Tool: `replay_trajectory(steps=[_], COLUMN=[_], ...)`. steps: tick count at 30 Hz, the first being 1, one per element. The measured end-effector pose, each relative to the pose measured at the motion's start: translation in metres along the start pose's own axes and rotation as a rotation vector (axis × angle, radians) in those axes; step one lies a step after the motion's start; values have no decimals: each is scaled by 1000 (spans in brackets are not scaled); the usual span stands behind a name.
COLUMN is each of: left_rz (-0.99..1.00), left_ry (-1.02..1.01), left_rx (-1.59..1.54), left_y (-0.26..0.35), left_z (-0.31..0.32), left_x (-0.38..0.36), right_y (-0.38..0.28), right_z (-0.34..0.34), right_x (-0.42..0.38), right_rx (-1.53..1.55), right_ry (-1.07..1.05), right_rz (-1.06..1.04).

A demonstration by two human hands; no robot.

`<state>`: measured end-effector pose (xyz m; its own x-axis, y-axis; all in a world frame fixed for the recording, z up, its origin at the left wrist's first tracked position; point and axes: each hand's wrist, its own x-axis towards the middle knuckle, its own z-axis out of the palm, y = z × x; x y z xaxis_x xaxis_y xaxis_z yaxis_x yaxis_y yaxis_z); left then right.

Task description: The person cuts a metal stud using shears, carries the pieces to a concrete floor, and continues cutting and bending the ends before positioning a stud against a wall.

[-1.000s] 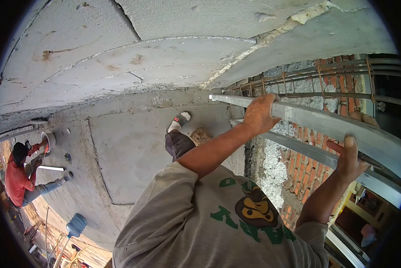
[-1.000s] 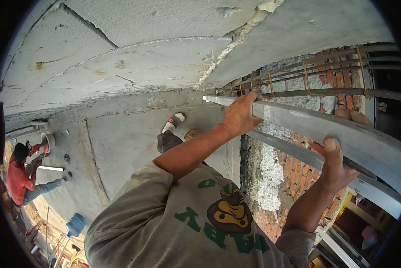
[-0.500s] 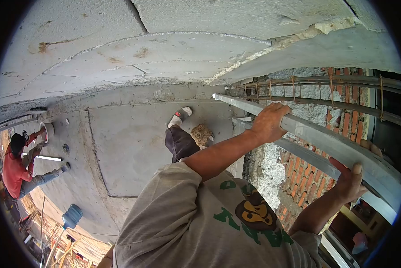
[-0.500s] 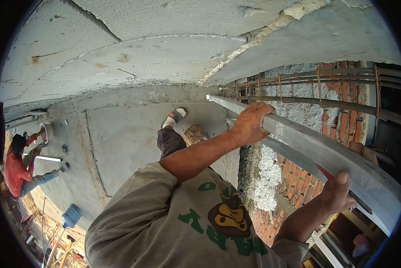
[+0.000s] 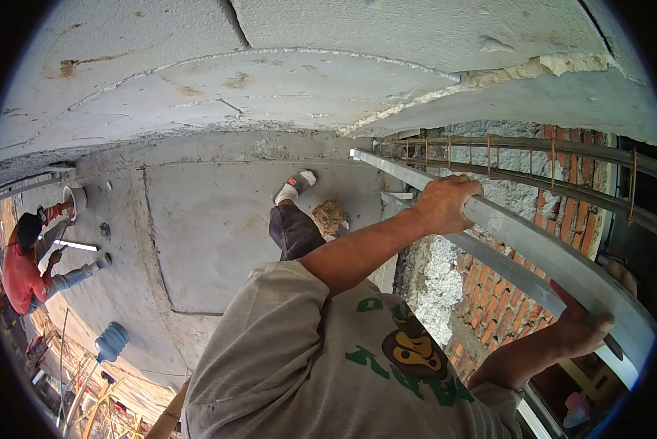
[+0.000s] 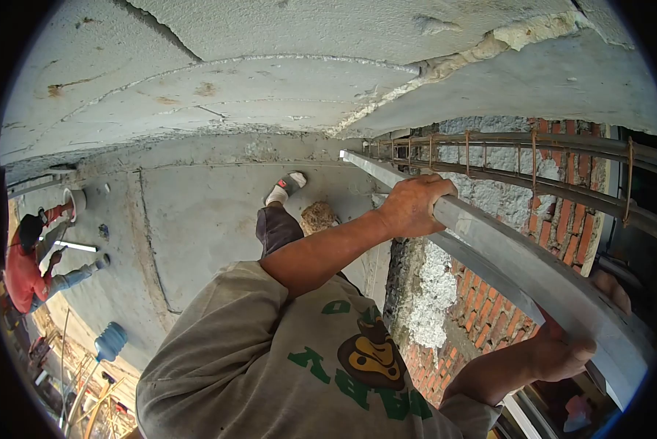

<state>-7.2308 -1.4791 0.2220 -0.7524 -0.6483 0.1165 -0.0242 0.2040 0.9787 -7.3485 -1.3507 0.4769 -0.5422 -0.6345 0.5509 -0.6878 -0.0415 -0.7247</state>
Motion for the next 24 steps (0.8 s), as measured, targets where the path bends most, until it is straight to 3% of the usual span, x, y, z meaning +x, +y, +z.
replay_trajectory(steps=[2,7,24], left_rz=[-1,22,47], left_ry=[-16,39,73], left_rx=[8,-16,-62], left_y=[-1,-8,-15], left_z=[2,4,-1], left_x=[-1,5,30], right_y=[-14,-7,1], right_z=[2,-9,23], right_x=[16,33,56], right_rx=[-59,102,141], right_ry=[116,-3,105], right_rz=[-155,-146,-122])
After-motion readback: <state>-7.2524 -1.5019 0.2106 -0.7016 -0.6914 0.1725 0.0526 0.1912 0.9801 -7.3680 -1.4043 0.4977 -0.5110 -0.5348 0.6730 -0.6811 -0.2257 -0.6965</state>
